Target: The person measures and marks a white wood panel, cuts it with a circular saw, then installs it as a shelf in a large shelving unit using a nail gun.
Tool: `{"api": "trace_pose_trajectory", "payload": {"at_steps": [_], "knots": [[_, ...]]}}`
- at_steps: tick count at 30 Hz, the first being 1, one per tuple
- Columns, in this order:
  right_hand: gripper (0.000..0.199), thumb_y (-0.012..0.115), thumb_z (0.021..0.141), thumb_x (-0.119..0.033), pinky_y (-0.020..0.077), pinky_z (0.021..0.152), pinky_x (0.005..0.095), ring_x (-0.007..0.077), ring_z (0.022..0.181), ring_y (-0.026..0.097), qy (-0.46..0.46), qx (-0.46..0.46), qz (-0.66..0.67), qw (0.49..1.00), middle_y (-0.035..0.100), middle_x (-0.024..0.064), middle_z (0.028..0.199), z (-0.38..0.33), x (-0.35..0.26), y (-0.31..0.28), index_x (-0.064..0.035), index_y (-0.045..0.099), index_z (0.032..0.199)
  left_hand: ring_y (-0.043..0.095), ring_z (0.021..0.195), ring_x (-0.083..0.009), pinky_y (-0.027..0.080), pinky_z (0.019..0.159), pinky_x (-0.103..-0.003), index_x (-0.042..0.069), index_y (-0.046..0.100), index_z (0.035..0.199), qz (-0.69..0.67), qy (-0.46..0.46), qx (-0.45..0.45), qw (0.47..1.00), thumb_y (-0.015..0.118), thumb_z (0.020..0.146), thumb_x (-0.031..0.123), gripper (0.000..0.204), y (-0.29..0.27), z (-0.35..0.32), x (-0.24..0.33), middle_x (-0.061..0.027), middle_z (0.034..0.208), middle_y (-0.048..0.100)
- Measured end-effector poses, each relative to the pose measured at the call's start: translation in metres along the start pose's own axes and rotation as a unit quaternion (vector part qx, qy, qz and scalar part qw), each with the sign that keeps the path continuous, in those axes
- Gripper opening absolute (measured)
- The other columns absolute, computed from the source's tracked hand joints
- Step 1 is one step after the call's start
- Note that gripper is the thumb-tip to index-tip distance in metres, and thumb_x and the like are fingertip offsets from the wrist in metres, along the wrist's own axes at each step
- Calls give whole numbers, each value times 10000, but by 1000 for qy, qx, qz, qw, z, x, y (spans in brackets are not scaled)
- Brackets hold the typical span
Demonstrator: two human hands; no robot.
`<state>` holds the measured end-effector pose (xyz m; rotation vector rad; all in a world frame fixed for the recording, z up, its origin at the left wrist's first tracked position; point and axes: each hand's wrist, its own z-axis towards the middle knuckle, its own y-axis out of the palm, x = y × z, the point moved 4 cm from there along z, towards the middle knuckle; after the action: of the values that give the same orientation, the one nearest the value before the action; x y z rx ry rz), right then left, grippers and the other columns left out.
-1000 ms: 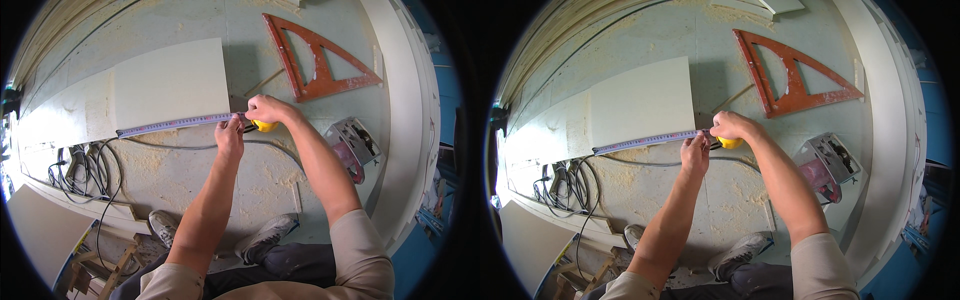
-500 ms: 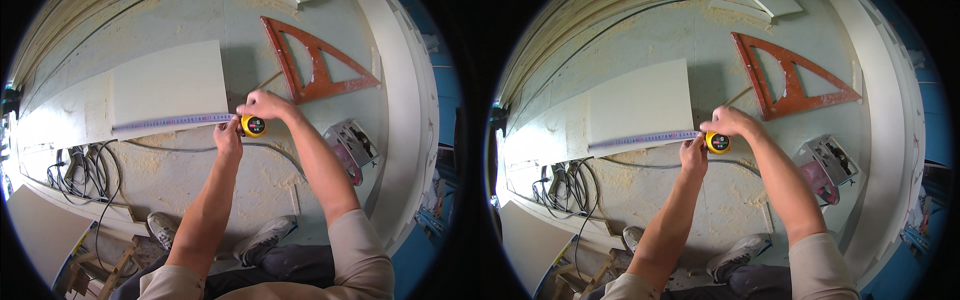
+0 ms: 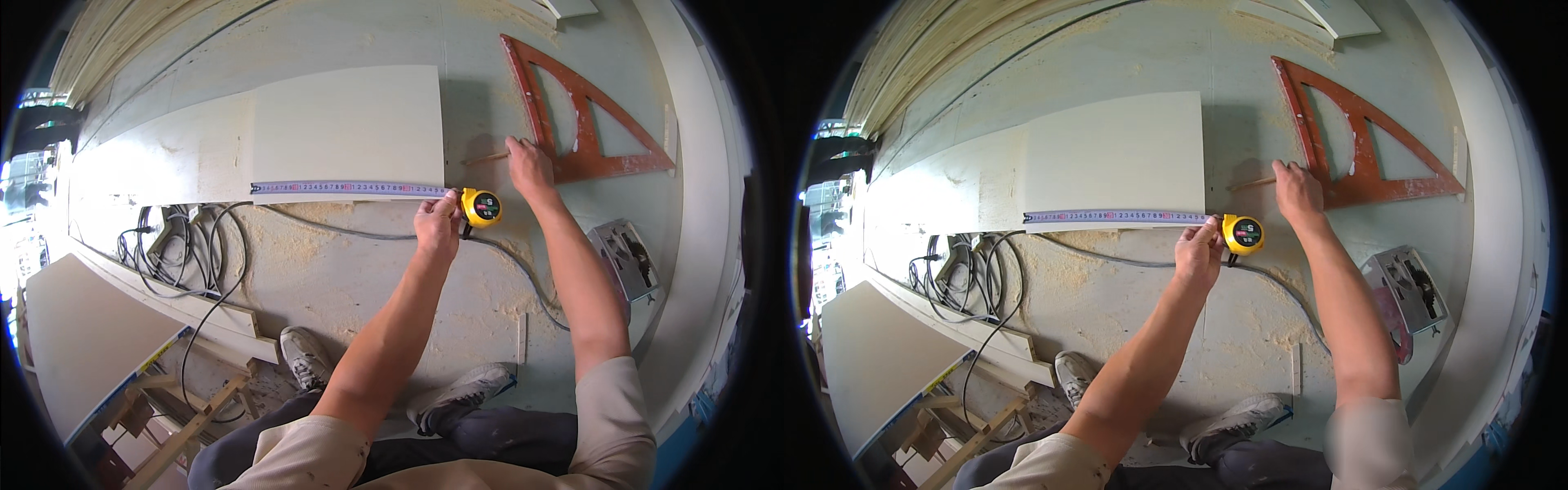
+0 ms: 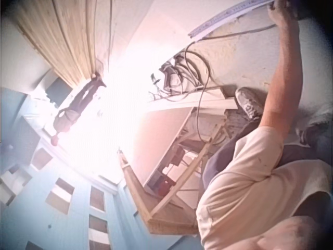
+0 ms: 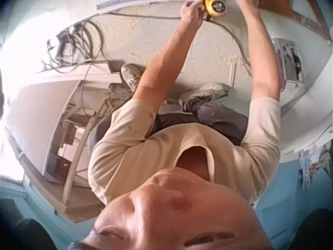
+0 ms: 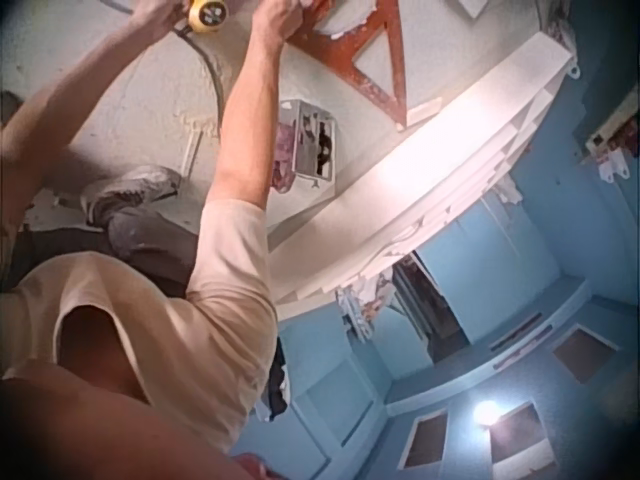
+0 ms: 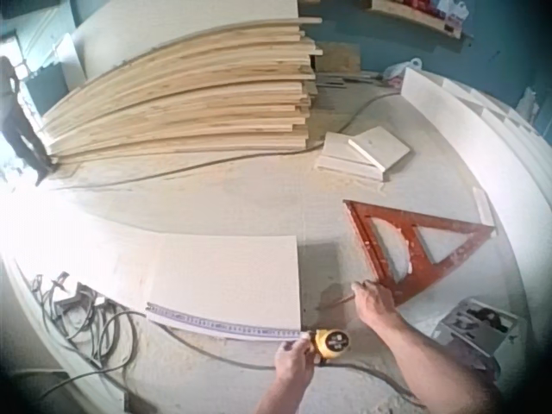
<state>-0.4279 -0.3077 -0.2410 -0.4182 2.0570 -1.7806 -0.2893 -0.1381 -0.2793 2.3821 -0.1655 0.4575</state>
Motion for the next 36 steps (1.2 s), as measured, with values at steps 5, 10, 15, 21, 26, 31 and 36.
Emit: {"api": "trace_pose_trajectory", "payload": {"at_steps": [5,10,15,21,26,31,36], "knots": [[114,569,925,-126,548,706,473,374,839,680,41,98,107,989,670,179,926,4,-6,-19,-63,537,1014,645,971,-204,566,853,-304,0,511,1037,-23,-10,34,999,656,929,-2,181,0,-3,0,-118,1070,632],[67,563,907,-77,525,594,318,170,661,656,33,177,353,918,651,108,825,14,-19,-59,-41,508,919,627,831,-153,551,744,-261,26,523,1003,3,-9,32,999,682,926,30,177,5,-3,-4,-86,982,650],[116,610,866,-41,430,511,258,49,593,513,-41,169,528,831,525,-16,652,-6,-70,-93,-55,507,813,649,854,-173,566,746,-285,-2,522,1031,-2,16,22,1000,675,920,16,190,-1,0,-3,-101,979,643],[45,576,874,-46,505,557,306,175,597,627,-89,63,545,831,654,127,726,-62,-115,-79,-2,578,883,646,910,-195,578,785,-312,-4,525,1062,-16,3,-10,1000,634,929,-8,172,-9,8,-10,-105,1025,626],[107,628,876,-95,515,578,330,167,622,632,7,-15,538,843,662,121,714,-66,-100,-56,7,605,851,660,909,-228,574,798,-337,-21,529,1094,-6,17,-7,1000,632,937,10,190,-4,6,-9,-130,1038,636],[135,680,852,-101,515,582,350,200,640,658,31,-26,528,848,675,127,703,-66,-106,-59,4,605,816,643,878,-185,561,771,-304,-3,543,1078,-9,21,2,1000,634,921,-12,181,-4,4,-5,-94,997,636],[159,670,859,-109,518,596,385,279,652,671,19,-2,505,863,680,163,728,-69,-110,-52,12,585,802,637,838,-183,552,726,-311,-15,538,1094,0,17,7,1000,621,925,-8,188,-2,3,-3,-101,989,638]]}}
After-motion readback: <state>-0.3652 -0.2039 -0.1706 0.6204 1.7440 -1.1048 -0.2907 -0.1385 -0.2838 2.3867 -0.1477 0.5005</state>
